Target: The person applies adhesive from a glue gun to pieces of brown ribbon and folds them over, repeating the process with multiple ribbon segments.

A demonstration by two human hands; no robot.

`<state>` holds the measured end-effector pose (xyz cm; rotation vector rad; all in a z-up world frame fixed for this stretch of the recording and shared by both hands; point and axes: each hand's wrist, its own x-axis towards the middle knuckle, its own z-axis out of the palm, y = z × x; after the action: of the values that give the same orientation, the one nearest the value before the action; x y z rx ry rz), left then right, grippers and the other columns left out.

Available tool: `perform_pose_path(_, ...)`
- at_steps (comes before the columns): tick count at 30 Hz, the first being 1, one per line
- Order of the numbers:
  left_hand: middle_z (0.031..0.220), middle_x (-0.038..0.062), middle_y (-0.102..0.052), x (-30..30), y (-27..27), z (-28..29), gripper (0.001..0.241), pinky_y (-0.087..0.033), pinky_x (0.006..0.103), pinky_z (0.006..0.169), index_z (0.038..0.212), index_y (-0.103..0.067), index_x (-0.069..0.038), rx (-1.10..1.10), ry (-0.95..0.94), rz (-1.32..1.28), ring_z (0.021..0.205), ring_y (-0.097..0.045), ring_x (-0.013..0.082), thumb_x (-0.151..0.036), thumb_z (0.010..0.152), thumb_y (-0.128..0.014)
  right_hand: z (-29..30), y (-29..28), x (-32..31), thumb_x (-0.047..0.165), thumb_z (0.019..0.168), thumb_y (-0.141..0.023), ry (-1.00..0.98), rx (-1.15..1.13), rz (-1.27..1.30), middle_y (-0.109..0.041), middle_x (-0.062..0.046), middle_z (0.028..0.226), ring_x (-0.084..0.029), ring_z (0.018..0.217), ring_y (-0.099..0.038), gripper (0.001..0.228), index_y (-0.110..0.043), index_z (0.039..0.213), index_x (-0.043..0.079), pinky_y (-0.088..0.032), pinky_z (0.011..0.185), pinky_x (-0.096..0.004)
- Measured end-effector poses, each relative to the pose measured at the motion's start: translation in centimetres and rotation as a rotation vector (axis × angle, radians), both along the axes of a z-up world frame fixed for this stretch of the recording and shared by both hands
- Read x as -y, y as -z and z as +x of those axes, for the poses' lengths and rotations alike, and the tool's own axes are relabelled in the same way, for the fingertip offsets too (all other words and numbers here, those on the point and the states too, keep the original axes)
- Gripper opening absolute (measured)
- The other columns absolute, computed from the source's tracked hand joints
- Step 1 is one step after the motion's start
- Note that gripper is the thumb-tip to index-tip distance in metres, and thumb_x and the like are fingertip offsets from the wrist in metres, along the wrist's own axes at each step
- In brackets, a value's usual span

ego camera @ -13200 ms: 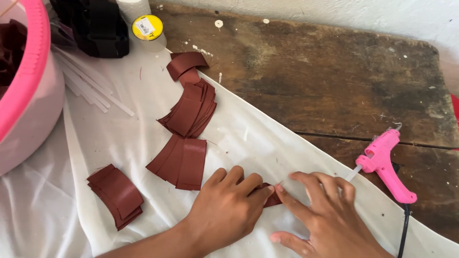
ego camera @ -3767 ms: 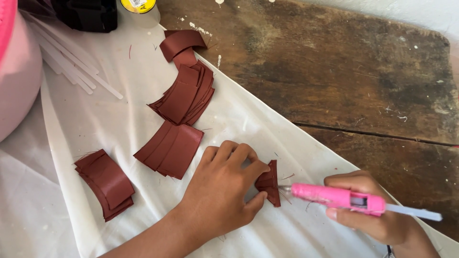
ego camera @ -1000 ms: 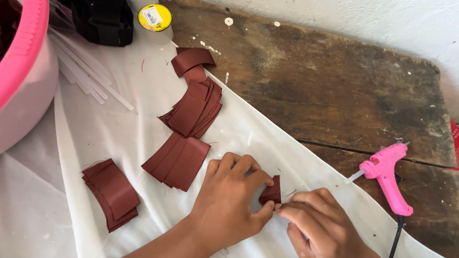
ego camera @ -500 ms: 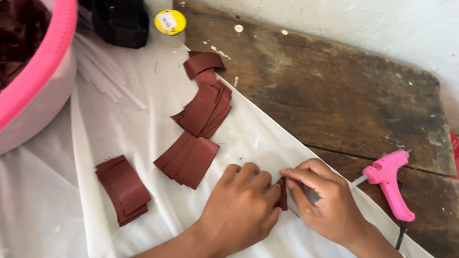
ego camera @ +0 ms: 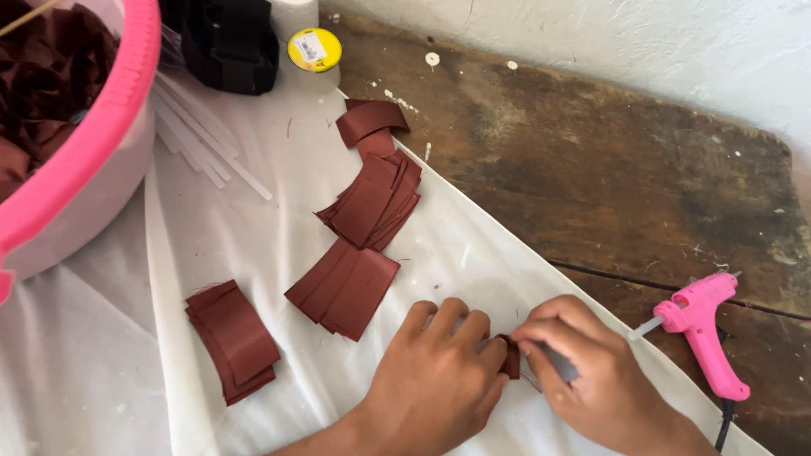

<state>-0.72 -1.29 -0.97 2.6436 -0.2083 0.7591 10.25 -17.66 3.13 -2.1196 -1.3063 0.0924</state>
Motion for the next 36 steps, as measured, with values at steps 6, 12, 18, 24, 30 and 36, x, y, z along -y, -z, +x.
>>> perform_pose_path(6, 0.08, 0.005, -0.06, -0.1, 0.0, 0.2, 0.012, -0.043, 0.0438, 0.071, 0.078, -0.07, -0.014, 0.001, 0.004, -0.016, 0.082, -0.056, 0.0313, -0.025, 0.083, -0.074, -0.3, 0.4, 0.6, 0.001, 0.088, -0.069, -0.074, 0.103, -0.009, -0.062, -0.007, 0.091, -0.019, 0.083, -0.064, 0.006, -0.07, 0.095, 0.002, -0.054, 0.078, -0.029)
perform_pose_path(12, 0.076, 0.004, -0.059, 0.0, -0.3, 0.4, 0.014, -0.044, 0.0429, 0.07, 0.079, -0.068, -0.017, 0.027, -0.007, -0.03, 0.076, -0.056, 0.0293, -0.021, 0.091, -0.074, -0.5, 0.5, 1.1, -0.004, 0.088, -0.06, -0.138, 0.215, -0.114, -0.061, -0.008, 0.095, -0.025, 0.085, -0.061, 0.02, -0.069, 0.104, 0.003, -0.051, 0.081, -0.036)
perform_pose_path(18, 0.098, 0.008, -0.061, 0.4, -0.7, 0.1, 0.016, -0.043, 0.0543, 0.099, 0.098, -0.072, -0.01, -0.029, -0.028, -0.003, 0.098, -0.057, 0.0291, -0.025, 0.095, -0.07, -1.0, 1.9, 2.0, 0.006, 0.085, -0.057, -0.163, 0.367, -0.217, -0.059, -0.011, 0.099, -0.03, 0.09, -0.059, 0.033, -0.066, 0.117, 0.001, -0.042, 0.077, -0.044)
perform_pose_path(24, 0.122, 0.012, -0.058, 0.2, -0.8, 0.0, 0.039, -0.029, 0.0658, 0.106, 0.106, -0.077, -0.022, -0.162, -0.077, -0.016, 0.122, -0.052, 0.0307, -0.042, 0.072, -0.08, 1.1, 0.7, 2.2, -0.005, 0.076, -0.047, -0.008, -0.159, -0.074, -0.074, -0.003, 0.096, -0.021, 0.093, -0.066, 0.04, -0.072, 0.104, 0.009, -0.051, 0.092, -0.036)
perform_pose_path(30, 0.119, 0.01, -0.059, 0.4, -0.6, 0.0, 0.03, -0.026, 0.0649, 0.106, 0.103, -0.077, -0.024, -0.125, -0.113, -0.062, 0.121, -0.053, 0.0291, -0.038, 0.077, -0.071, -1.5, 2.3, 4.0, -0.013, 0.073, -0.044, 0.099, 0.033, -0.204, -0.063, -0.007, 0.137, -0.029, 0.116, -0.052, 0.052, -0.056, 0.118, 0.011, -0.059, 0.095, -0.034)
perform_pose_path(36, 0.117, 0.009, -0.061, 0.5, -0.6, 0.0, 0.021, -0.027, 0.0676, 0.104, 0.096, -0.078, -0.023, -0.121, -0.119, -0.131, 0.117, -0.055, 0.0319, -0.039, 0.086, -0.069, -6.6, 2.9, 2.2, 0.008, 0.101, -0.037, 0.119, 0.613, -0.282, -0.056, -0.015, 0.151, -0.013, 0.143, -0.05, 0.028, -0.044, 0.128, 0.004, -0.034, 0.114, -0.055)
